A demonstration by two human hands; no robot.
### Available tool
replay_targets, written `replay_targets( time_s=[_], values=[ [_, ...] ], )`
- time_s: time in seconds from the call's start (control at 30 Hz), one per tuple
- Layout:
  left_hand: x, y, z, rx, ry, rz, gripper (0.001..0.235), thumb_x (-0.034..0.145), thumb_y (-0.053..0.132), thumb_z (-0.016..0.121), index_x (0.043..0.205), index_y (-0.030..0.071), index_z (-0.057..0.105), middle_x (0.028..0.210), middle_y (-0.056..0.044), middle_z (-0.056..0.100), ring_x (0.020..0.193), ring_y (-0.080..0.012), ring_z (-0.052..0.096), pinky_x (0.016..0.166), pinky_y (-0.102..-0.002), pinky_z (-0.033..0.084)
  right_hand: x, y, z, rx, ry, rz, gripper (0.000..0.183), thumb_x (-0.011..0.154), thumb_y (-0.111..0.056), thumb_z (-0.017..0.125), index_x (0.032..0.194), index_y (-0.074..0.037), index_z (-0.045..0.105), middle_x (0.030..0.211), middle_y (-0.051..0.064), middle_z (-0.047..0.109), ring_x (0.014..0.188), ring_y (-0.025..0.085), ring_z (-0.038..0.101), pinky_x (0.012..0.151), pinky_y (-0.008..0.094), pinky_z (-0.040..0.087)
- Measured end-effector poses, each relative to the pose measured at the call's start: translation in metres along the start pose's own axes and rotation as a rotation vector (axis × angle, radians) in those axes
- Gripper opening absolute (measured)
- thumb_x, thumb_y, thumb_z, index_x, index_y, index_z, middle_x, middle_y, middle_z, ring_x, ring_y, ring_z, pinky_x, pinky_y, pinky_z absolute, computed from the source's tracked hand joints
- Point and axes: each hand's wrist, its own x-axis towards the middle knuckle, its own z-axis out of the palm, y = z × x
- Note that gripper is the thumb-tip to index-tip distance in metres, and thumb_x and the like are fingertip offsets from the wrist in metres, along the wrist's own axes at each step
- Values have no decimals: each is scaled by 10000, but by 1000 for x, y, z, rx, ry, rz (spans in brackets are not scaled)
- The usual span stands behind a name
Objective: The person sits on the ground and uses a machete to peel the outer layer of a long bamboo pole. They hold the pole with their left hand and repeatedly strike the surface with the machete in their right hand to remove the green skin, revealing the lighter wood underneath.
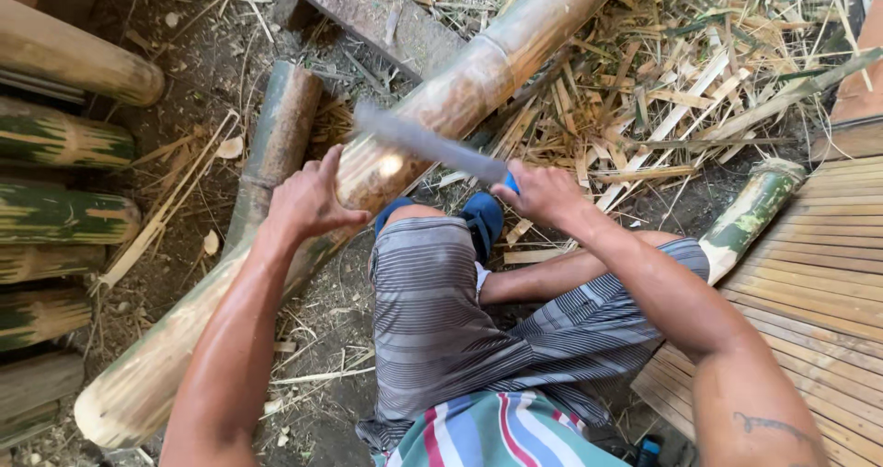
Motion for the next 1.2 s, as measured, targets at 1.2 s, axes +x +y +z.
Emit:
replay_targets(
  time_s=[1.2],
  values=[
    [36,-26,-26,165,-26,-43,1059,617,648,863,1415,91,446,1051,-222,678,837,-350,719,685,-458,623,38,-31,47,116,146,55,505,1049,-559,452,1118,-60,483,713,177,685,589,367,689,489,512,534]
  ],
)
